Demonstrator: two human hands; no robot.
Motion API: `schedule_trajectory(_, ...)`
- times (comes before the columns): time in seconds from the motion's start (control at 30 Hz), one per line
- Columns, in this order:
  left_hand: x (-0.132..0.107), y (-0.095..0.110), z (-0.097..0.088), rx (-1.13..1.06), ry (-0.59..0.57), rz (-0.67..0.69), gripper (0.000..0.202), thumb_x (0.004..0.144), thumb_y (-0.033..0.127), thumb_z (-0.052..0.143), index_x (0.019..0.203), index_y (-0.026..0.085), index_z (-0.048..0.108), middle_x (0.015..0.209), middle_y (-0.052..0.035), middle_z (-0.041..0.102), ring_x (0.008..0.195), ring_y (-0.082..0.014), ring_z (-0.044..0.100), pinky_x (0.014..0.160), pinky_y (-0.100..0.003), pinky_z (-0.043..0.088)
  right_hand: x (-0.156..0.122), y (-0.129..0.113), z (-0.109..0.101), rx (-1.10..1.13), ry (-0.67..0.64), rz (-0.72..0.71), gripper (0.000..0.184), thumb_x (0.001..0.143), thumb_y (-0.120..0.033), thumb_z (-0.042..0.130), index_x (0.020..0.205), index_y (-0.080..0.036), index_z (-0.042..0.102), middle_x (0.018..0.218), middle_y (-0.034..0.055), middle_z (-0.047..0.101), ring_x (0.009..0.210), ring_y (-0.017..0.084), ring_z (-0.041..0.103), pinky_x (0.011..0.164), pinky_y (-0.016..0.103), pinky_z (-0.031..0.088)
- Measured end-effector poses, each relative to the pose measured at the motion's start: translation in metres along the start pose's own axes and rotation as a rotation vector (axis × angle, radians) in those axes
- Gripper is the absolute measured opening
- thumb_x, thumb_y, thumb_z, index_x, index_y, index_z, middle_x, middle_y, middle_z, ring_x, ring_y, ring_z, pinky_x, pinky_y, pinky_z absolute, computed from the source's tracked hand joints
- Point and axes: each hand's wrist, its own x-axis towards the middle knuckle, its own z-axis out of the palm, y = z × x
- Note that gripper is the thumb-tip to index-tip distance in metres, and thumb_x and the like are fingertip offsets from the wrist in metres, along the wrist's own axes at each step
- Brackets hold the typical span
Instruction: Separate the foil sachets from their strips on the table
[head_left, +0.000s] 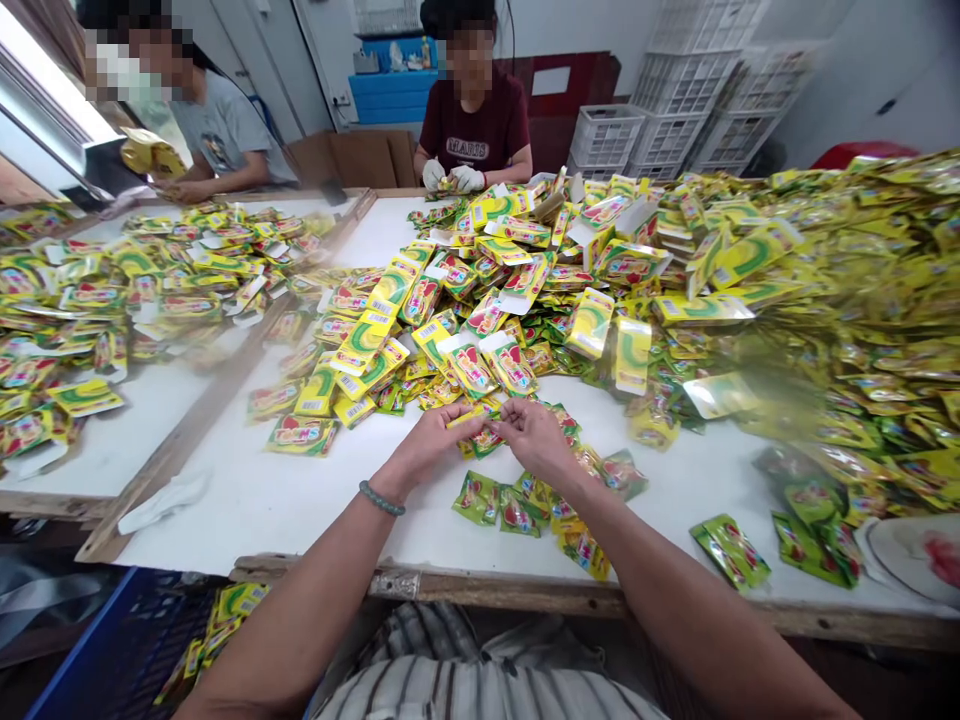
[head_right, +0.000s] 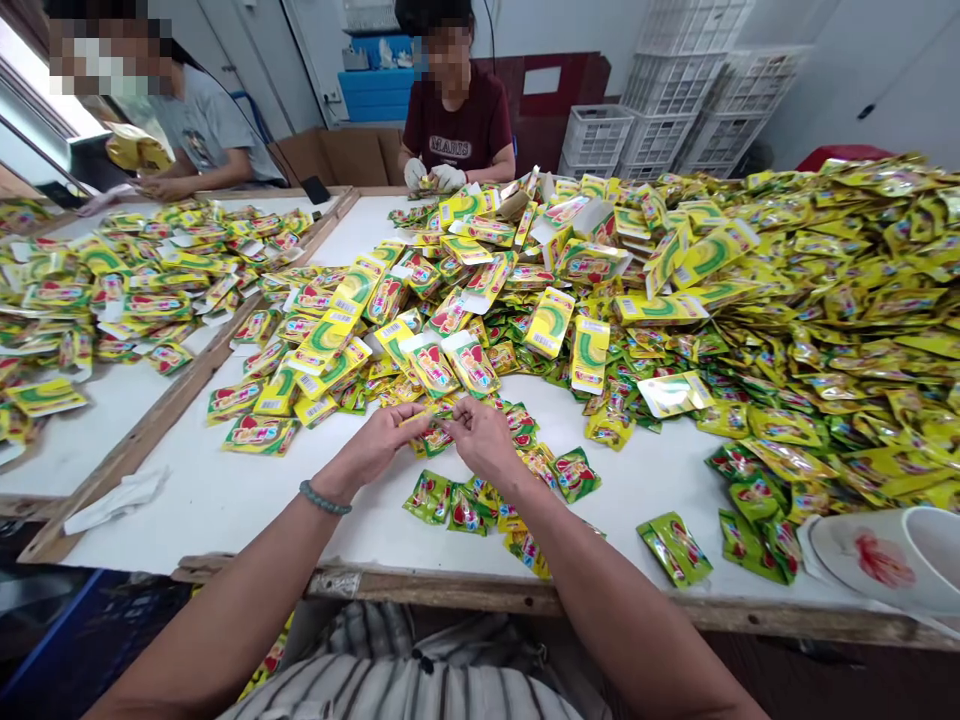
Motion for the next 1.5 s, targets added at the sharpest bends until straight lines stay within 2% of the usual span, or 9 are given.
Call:
schedule_trajectory(0.17,-0.001,-0.003,-0.005,0.154,-0.053,0.022,0.035,0.063,0.032,0.082,0.092,0.016,0.072,0.094,-0.0054,0.072,0.087,-0.0210,0.064,0.083,-0.031,0.047,0.002,0.006,0.001,0.060,-0.046,-0.005,0.023,0.076,-0.041,0.061,0.071,-0.019,0.055,0.063,-0.0016,0.054,0.058,0.013,0.048,0.054,0.025,0.036)
schedule_trajectory(0.37,0.001,0.001,-0.002,0.130,-0.022,0.094,0.043,0.062,0.024,0.081,0.098,0.018,0.058,0.090,-0.0034,0.069,0.080,-0.0165,0.065,0.074,-0.028,0.048,0.000,0.004,-0.002,0.155,-0.290,0.048,0.033,0.076,-0.045,0.066,0.098,-0.020,0.069,0.077,0.0009,0.067,0.064,0.016,0.060,0.058,0.026,0.047)
schedule_trajectory(0.5,0.003,0.020,-0.004,0.025,0.038,0.049,0.053,0.054,0.023,0.083,0.098,0.018,0.055,0.093,-0.0041,0.068,0.075,-0.0146,0.064,0.074,-0.029,0.050,0.005,0.007,-0.010,0.161,-0.116,0.034,0.028,0.074,-0.043,0.068,0.087,-0.019,0.070,0.073,0.0004,0.068,0.064,0.016,0.059,0.059,0.027,0.049)
schedule_trajectory(0.67,0.030,0.040,-0.010,0.502,0.452,-0.032,0.036,0.061,0.046,0.077,0.069,0.019,0.054,0.065,-0.0034,0.062,0.068,-0.0241,0.064,0.066,-0.033,0.045,0.009,0.006,-0.020,-0.084,0.107,-0.028,0.021,0.079,-0.036,0.060,0.093,-0.023,0.070,0.075,0.0003,0.070,0.066,0.017,0.057,0.059,0.026,0.042)
schedule_trajectory(0.73,0.047,0.039,-0.007,0.735,0.633,0.043,0.040,0.058,0.047,0.079,0.059,0.022,0.048,0.061,-0.0059,0.061,0.078,-0.0315,0.065,0.069,-0.035,0.043,0.007,0.003,-0.019,-0.214,0.117,-0.028,0.019,0.081,-0.034,0.059,0.092,-0.023,0.069,0.071,0.0007,0.068,0.065,0.018,0.057,0.060,0.026,0.040)
schedule_trajectory(0.83,0.070,0.028,0.000,0.820,0.742,0.168,0.043,0.052,0.042,0.081,0.058,0.024,0.043,0.067,-0.0097,0.063,0.091,-0.0353,0.063,0.073,-0.036,0.042,0.004,0.002,-0.014,-0.350,0.114,-0.032,0.016,0.082,-0.032,0.058,0.090,-0.023,0.068,0.068,0.0013,0.067,0.065,0.020,0.058,0.062,0.027,0.038)
schedule_trajectory(1.07,0.062,0.024,-0.012,0.673,0.660,0.242,0.035,0.053,0.036,0.080,0.060,0.021,0.050,0.059,0.0013,0.056,0.065,-0.0203,0.057,0.063,-0.030,0.042,0.010,0.008,-0.023,-0.155,0.160,-0.034,0.019,0.080,-0.034,0.058,0.094,-0.023,0.067,0.077,0.0013,0.070,0.069,0.019,0.058,0.063,0.027,0.040)
schedule_trajectory(1.3,0.007,0.025,-0.013,0.398,0.117,0.158,0.033,0.066,0.040,0.078,0.084,0.017,0.062,0.075,-0.0013,0.066,0.069,-0.0160,0.061,0.064,-0.026,0.046,0.015,-0.002,-0.031,0.196,0.288,-0.114,0.029,0.078,-0.047,0.062,0.090,-0.020,0.062,0.082,0.0022,0.069,0.074,0.018,0.060,0.068,0.028,0.045)
schedule_trajectory(1.5,0.001,0.003,-0.007,0.169,0.106,0.145,0.037,0.070,0.048,0.076,0.081,0.017,0.059,0.072,0.0020,0.061,0.062,-0.0104,0.055,0.060,-0.023,0.045,0.015,0.004,-0.035,0.021,0.048,-0.069,0.028,0.080,-0.043,0.062,0.094,-0.020,0.064,0.083,0.0022,0.070,0.076,0.019,0.061,0.070,0.030,0.047)
